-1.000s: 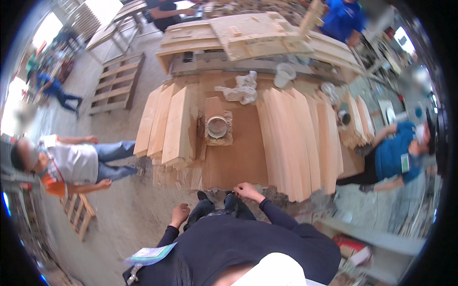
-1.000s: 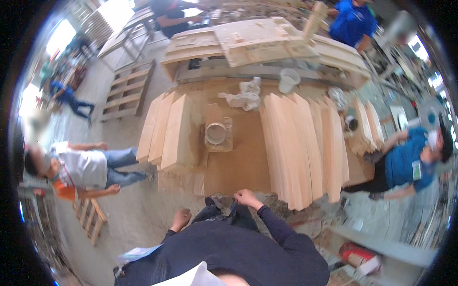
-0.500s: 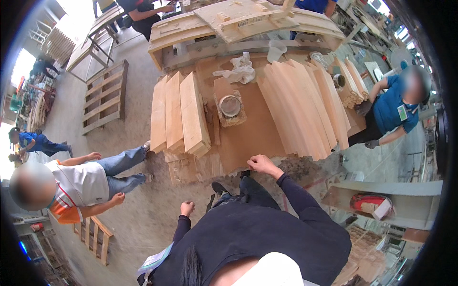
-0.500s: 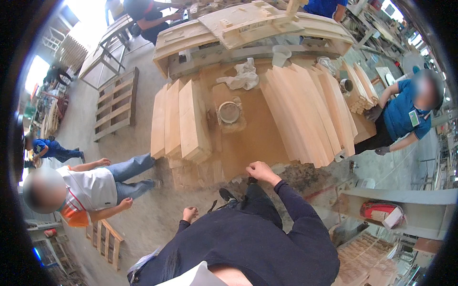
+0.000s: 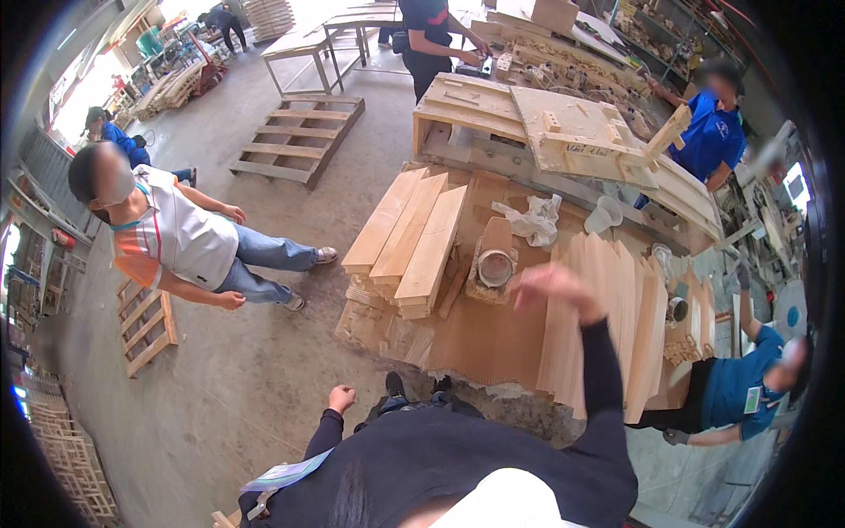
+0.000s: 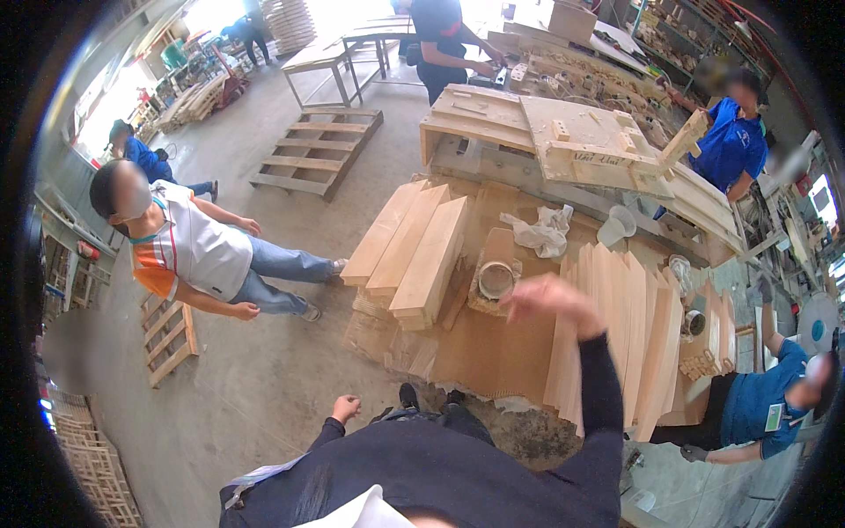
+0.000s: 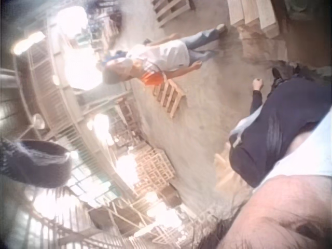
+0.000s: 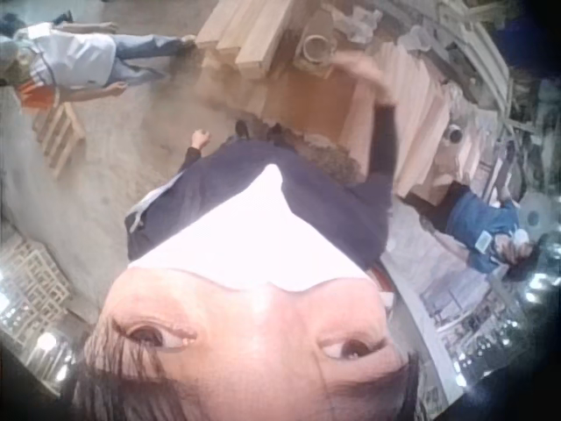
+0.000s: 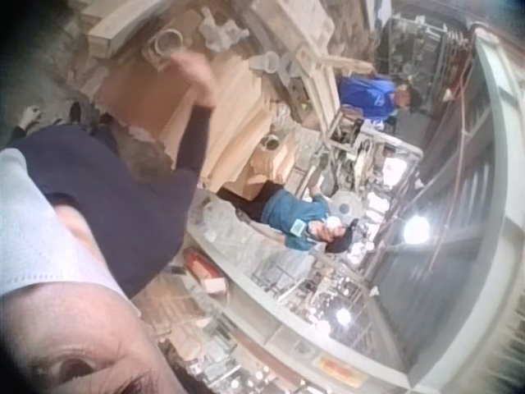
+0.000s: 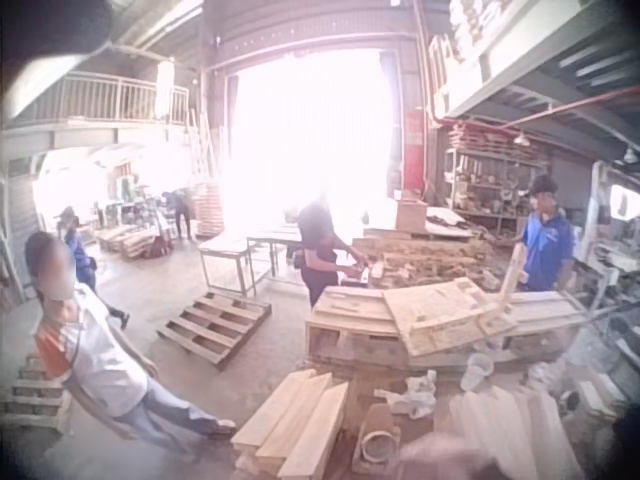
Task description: The person picks up wooden planks and wipes them with a cloth. They then walk across the workshop floor, pick up a piece of cardboard, tear it, and place it on a workbench.
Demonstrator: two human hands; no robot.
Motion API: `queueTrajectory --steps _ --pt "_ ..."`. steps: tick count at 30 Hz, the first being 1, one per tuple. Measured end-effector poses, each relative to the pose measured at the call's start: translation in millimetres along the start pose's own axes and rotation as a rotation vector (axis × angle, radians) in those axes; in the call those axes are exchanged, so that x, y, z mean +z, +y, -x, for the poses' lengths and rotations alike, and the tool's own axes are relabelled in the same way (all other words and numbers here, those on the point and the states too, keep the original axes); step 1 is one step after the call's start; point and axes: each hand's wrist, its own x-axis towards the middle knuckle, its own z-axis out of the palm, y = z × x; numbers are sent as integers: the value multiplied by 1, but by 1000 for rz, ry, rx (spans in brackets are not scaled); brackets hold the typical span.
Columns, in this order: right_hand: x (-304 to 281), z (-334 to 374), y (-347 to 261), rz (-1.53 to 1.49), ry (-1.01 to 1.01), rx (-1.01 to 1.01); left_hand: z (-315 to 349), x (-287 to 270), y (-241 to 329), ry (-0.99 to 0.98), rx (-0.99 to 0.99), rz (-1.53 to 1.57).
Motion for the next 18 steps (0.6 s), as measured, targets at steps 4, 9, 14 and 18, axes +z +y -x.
queueTrajectory --steps 4,9,14,18 --pt "-164 -38 28 46 762 76 23 2 19 -76 -146 126" --pt "-243 -44 70 410 1196 649 36 -7 22 -71 -169 210" --pt "-231 -61 50 291 1124 622 53 -15 15 -28 -266 266" --pt "-235 -62 44 247 1075 608 67 -18 16 -22 -307 248"
